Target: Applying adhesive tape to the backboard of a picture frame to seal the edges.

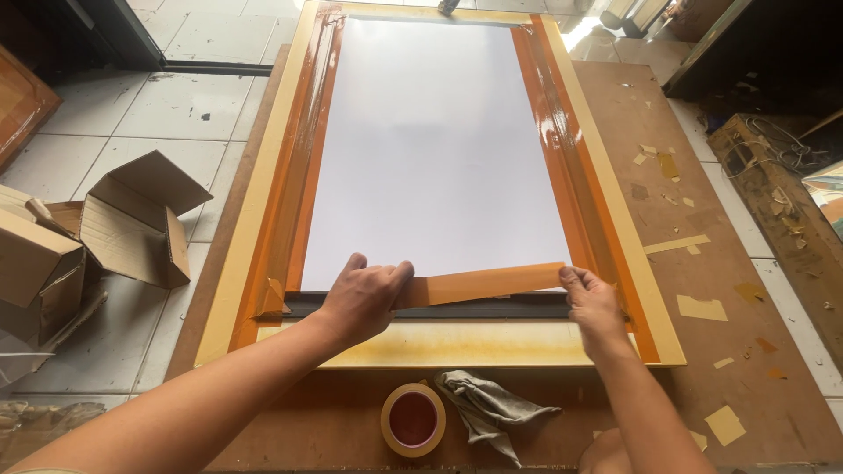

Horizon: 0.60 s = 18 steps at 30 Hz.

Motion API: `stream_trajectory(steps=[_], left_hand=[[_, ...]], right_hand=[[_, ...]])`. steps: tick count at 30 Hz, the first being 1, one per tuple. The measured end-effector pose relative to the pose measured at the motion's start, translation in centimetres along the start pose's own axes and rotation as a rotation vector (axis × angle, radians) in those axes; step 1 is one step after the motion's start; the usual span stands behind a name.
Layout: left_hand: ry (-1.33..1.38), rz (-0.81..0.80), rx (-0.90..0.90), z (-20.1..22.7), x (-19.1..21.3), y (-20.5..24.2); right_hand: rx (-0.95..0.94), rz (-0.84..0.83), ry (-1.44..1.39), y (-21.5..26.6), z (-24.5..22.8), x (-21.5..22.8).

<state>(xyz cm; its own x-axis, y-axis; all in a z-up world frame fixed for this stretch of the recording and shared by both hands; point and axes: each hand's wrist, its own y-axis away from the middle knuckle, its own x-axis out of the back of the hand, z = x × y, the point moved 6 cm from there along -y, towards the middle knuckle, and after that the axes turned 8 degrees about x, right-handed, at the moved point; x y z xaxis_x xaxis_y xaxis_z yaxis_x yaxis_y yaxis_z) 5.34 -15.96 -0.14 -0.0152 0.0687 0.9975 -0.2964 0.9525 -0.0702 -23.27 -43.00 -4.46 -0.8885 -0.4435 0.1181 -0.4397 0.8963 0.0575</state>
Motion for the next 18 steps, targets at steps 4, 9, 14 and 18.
stream_trajectory(steps=[4,9,14,18], left_hand=[[0.005,-0.052,-0.005,-0.7,-0.5,0.2],[0.138,-0.063,-0.048,1.6,2.7,-0.4],[0.208,-0.071,-0.096,2.7,5.7,-1.6],[0.321,-0.092,-0.079,3.3,4.9,-2.7]], right_hand=[[0.053,0.062,0.148,-0.6,-2.4,4.7],[0.087,0.159,0.181,-1.6,0.8,6.6],[0.088,0.242,0.215,-1.2,1.9,7.1],[0.063,0.288,0.281,-2.0,2.7,8.0]])
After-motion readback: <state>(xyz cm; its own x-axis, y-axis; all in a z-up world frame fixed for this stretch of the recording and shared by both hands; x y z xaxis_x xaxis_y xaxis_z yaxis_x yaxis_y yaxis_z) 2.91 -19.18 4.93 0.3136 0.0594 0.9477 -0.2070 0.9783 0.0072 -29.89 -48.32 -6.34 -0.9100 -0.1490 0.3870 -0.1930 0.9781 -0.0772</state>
